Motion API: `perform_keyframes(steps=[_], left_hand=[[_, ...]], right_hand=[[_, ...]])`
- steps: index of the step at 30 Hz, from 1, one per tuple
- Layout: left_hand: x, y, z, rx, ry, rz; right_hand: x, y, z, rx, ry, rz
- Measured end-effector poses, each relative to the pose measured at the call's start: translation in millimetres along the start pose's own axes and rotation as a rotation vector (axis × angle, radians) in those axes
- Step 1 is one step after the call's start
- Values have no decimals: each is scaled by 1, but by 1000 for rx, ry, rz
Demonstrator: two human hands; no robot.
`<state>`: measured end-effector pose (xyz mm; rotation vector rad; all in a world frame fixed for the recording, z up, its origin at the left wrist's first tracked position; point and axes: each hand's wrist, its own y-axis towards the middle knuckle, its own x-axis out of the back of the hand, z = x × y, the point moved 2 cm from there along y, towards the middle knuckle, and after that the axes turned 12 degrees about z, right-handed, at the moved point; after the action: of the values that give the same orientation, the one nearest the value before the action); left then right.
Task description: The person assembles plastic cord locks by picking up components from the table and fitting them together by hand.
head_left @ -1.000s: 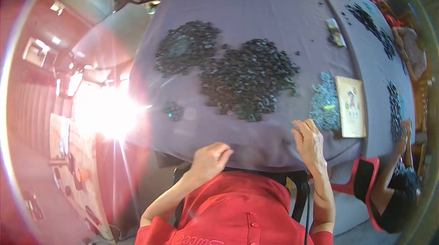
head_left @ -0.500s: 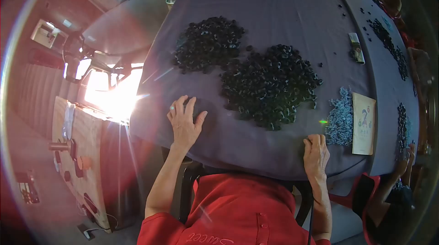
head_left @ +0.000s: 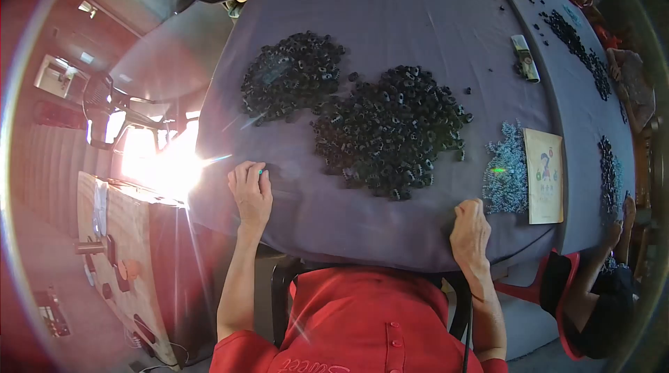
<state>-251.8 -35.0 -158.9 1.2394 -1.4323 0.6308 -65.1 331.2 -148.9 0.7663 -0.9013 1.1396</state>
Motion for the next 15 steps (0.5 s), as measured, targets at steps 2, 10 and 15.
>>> perform_keyframes(steps=[2, 10, 15], left_hand=[[6, 0, -9, 12, 67, -8], [-4, 8, -115, -353, -208, 84], [-38, 38, -161, -393, -171, 207]], right_hand=[[-1, 1, 1, 23, -33, 18], [-2, 0, 0, 32, -62, -65], [-3, -5, -2, 39, -31, -120]])
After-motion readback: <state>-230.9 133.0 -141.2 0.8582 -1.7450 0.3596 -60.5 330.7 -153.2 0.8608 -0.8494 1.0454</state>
